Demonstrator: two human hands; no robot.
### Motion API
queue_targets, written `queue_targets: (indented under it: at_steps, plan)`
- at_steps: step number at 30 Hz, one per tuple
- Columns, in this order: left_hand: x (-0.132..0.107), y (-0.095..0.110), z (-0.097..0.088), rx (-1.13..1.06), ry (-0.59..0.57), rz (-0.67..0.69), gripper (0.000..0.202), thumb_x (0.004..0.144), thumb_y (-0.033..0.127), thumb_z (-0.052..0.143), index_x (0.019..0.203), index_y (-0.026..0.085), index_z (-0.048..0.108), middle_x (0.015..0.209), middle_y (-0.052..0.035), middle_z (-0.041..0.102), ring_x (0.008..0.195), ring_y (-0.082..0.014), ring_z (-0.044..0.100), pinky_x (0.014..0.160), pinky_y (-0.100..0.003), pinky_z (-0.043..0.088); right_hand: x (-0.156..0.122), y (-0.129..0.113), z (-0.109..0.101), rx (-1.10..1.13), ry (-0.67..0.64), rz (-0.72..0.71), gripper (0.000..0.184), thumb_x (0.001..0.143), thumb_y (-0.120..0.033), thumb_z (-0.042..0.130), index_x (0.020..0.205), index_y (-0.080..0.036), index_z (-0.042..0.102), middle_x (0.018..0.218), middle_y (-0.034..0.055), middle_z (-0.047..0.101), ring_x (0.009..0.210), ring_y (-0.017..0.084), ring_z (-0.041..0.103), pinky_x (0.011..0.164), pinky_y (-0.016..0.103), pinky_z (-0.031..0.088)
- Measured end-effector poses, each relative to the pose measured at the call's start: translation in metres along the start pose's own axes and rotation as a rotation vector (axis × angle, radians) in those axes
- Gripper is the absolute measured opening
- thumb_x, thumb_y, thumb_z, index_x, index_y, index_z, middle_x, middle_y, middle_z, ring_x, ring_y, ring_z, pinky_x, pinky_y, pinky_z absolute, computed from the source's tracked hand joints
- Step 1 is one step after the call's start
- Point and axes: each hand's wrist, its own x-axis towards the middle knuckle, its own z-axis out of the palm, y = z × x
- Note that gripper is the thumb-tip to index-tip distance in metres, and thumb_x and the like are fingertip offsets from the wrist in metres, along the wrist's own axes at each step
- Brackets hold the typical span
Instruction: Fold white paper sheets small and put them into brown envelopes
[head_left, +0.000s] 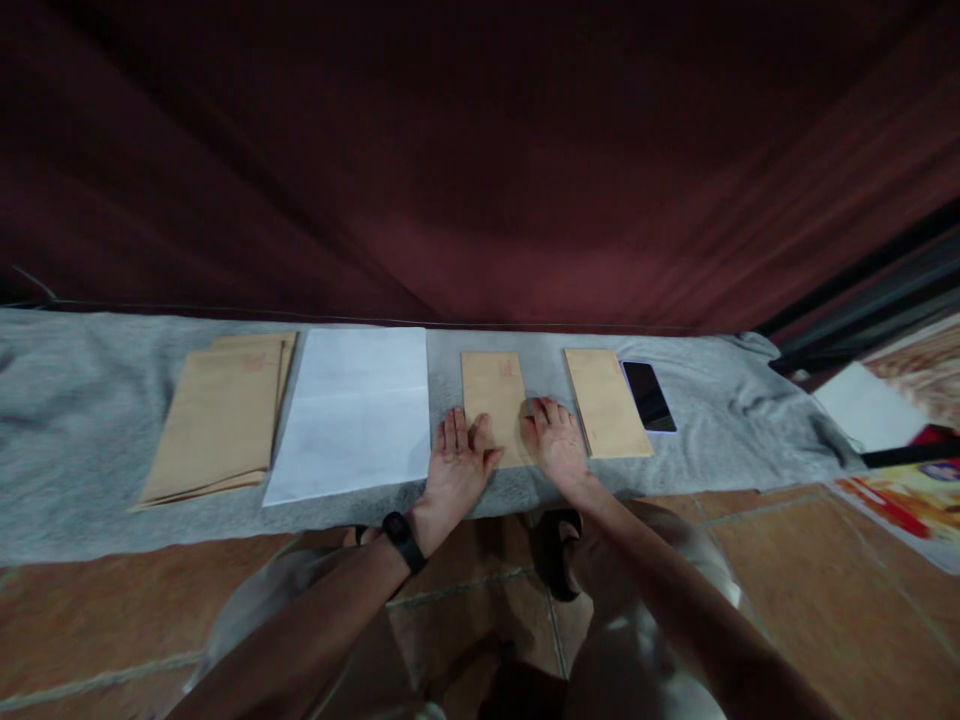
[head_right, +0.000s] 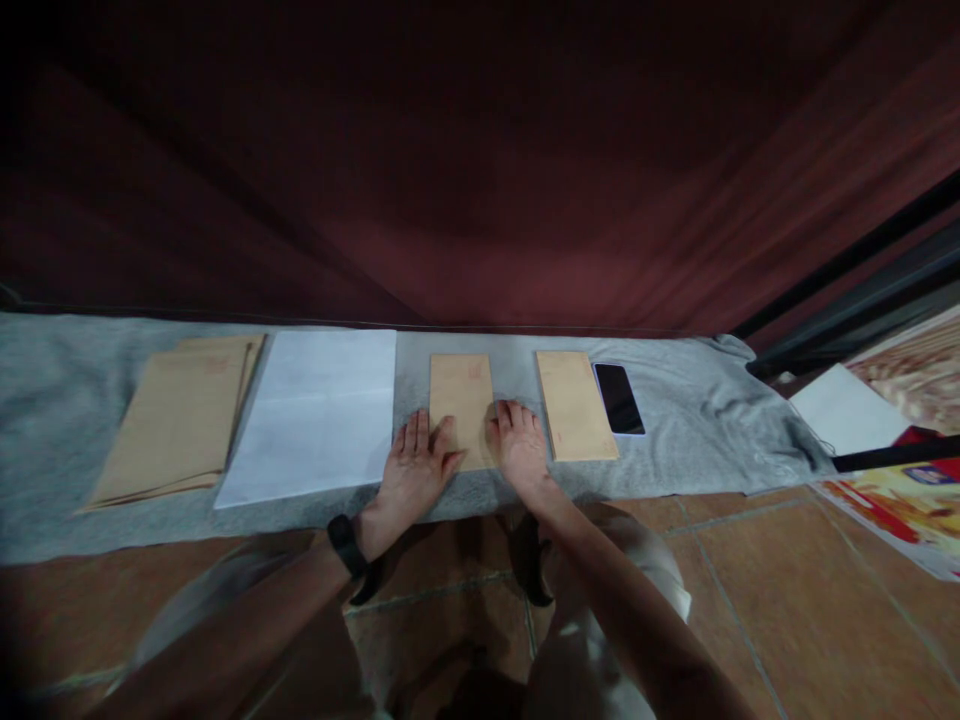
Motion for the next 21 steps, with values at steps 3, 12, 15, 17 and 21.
queue_targets:
  at_steps: [3,12,15,17,21]
  plan:
    - [0.001,0.000,-0.001,0.019,-0.007,0.022,0.062,0.098,0.043,0.052,0.151,0.011,0.046,0.155,-0.0293,0.042,0.146,-0.0401,0.040,0.114,-0.055,0.037,0.001,0.000,-0.006,0.088,-0.007,0.068,0.038,0.104,-0.030,0.042,0.133,-0.013,0.061,0.125,0.0164,0.064,0.114,0.029,0.055,0.099,0.040,0.041]
    - [0.002,-0.001,-0.001,0.027,0.002,0.037,0.059,0.098,0.041,0.053,0.148,0.009,0.049,0.152,-0.0311,0.045,0.143,-0.0416,0.044,0.112,-0.054,0.040,0.008,-0.007,-0.026,0.234,-0.281,0.253,0.024,0.102,-0.029,0.050,0.121,-0.020,0.062,0.112,0.0073,0.071,0.099,0.020,0.069,0.084,0.028,0.050]
    - [0.002,-0.002,0.001,0.010,0.025,0.051,0.058,0.098,0.040,0.053,0.147,0.009,0.050,0.151,-0.0310,0.046,0.143,-0.0422,0.044,0.112,-0.056,0.039,0.008,-0.007,-0.023,0.300,-0.292,0.266,0.023,0.100,-0.031,0.054,0.119,-0.020,0.061,0.108,0.0080,0.073,0.098,0.021,0.071,0.084,0.030,0.051]
    - [0.003,-0.003,0.003,-0.006,0.036,0.052,0.057,0.097,0.040,0.053,0.145,0.009,0.052,0.151,-0.0309,0.046,0.143,-0.0430,0.043,0.112,-0.057,0.039,0.009,-0.007,-0.019,0.359,-0.285,0.314,0.022,0.098,-0.034,0.058,0.114,-0.020,0.062,0.104,0.0096,0.074,0.096,0.024,0.071,0.082,0.033,0.052]
    - [0.003,-0.003,0.004,-0.048,0.047,0.033,0.056,0.097,0.039,0.053,0.144,0.010,0.052,0.153,-0.0295,0.045,0.145,-0.0429,0.040,0.113,-0.057,0.038,0.013,-0.004,-0.015,0.484,-0.275,0.419,0.017,0.093,-0.036,0.063,0.101,-0.021,0.063,0.092,0.0081,0.073,0.090,0.026,0.071,0.076,0.034,0.051]
